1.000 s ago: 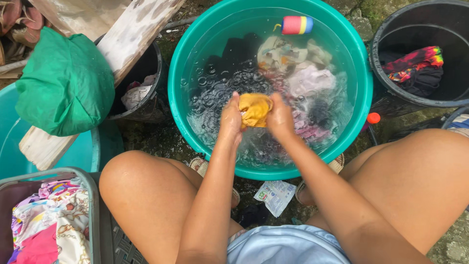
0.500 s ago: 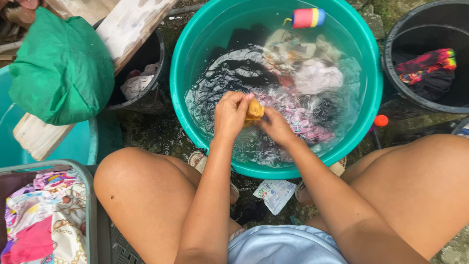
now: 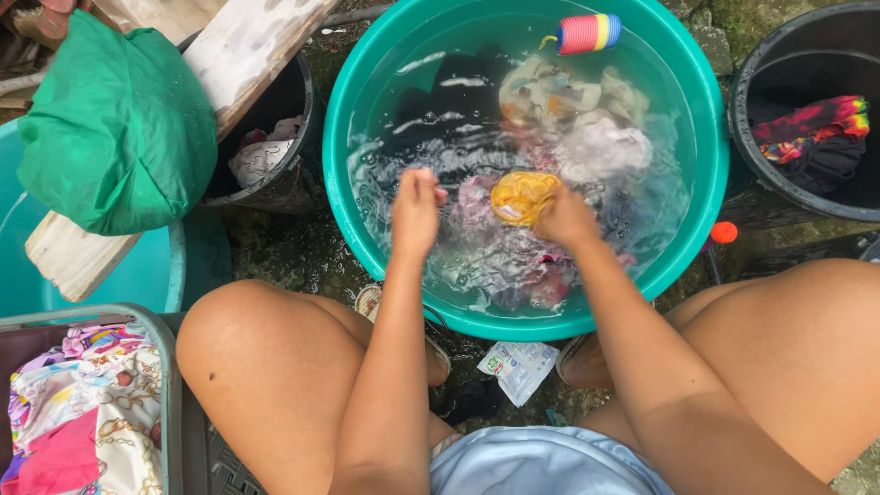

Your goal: The person washes clothing by hand in a green basin, scrubbing individual items, rinsing them in the water, and wringing them out before moving them to black buckets.

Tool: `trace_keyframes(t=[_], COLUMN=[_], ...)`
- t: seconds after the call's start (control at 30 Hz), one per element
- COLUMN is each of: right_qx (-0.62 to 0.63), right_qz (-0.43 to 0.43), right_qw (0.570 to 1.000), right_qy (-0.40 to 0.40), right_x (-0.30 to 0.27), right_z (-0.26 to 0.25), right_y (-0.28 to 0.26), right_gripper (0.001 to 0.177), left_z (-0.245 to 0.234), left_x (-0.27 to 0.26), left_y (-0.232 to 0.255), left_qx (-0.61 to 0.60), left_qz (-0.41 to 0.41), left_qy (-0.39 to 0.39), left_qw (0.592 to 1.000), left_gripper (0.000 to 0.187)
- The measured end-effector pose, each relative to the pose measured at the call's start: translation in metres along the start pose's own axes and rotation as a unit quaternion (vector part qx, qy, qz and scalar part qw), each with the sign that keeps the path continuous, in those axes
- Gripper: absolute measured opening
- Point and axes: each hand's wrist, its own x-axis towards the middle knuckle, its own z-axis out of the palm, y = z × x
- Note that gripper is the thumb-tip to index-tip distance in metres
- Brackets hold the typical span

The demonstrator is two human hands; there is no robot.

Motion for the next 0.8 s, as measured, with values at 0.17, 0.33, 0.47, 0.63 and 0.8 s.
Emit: trace_keyframes(t=[0.17,0.33,0.47,0.63,0.8], right_qx=[0.040,0.136,0.074,0.068,0.007], right_qz=[-0.124,-0.245,-0.074,0.019,-0.114], right_qw=[0.987,0.959,0.993,0.983,0.992], right_qy=[-0.091,0.050,0.060,0.173,-0.061], right_x=[-0.065,-0.112,-0.065,-0.023,-0.076], right_z=[0.022,0.013,0.033,0.063,0.092], right_y=[-0.071,-0.133,-0.061,0.035,-0.008], right_gripper=[0.031,0.022,0.024,0.021,0.019], left_z=[0.030,0.035,0.039,0.017,0.026], left_x=[-0.025,-0.017,-0.014,-0.017,-0.060], left_y=[-0.031,-0.044,-0.071,-0.088,-0.059], left_qx=[-0.136,-0.326,-0.341,-0.176,0.322], left_qz=[-0.319,-0.446,-0.446,-0.349,0.018], left_qy=[-0.108,-0.162,-0.040,0.168,0.074], left_qw=[0.932,0.818,0.826,0.905,0.944], left_gripper=[0.026,0.026,0.027,0.038,0.055])
